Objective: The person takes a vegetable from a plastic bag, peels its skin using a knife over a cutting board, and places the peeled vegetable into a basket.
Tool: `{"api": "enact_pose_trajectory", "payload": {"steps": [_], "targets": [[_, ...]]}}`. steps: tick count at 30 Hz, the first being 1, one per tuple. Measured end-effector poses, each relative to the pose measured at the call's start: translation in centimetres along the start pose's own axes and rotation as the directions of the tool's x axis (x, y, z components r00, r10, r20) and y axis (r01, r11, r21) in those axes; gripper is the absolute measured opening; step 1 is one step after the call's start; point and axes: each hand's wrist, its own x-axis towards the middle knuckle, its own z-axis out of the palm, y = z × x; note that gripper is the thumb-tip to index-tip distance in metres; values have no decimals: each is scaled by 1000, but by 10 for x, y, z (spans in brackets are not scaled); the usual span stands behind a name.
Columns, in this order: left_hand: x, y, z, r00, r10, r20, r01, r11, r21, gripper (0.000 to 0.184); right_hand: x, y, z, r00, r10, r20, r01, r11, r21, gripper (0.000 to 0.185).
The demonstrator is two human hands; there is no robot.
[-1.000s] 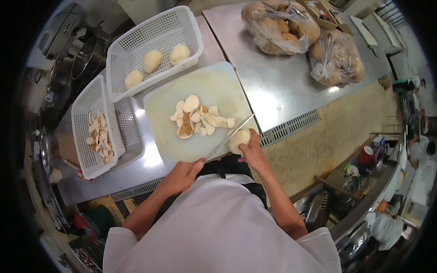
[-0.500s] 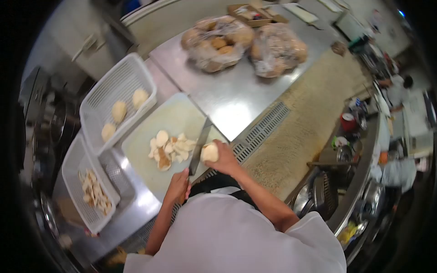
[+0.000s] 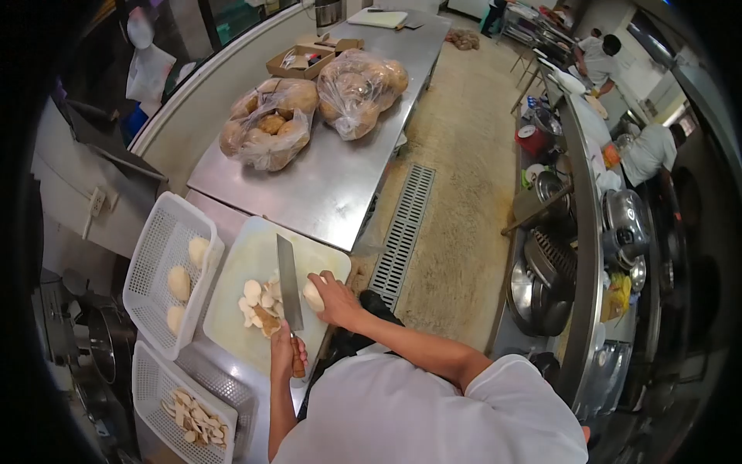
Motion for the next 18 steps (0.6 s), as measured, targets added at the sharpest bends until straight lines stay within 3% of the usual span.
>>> {"api": "enact_pose_trajectory", "payload": {"steps": [5, 10, 18], "targets": [[2, 1, 0, 999, 45, 11, -45, 999, 3, 58, -3, -5, 0, 997, 72, 23, -74, 990, 116, 84], [11, -15, -2, 990, 117, 72, -130, 970, 206, 55, -4, -12, 0, 998, 57, 0, -57, 993, 104, 84], [9, -18, 1, 972, 214, 97, -232, 939, 252, 61, 7, -20, -1, 993, 94, 71, -94, 996, -4, 87]]}}
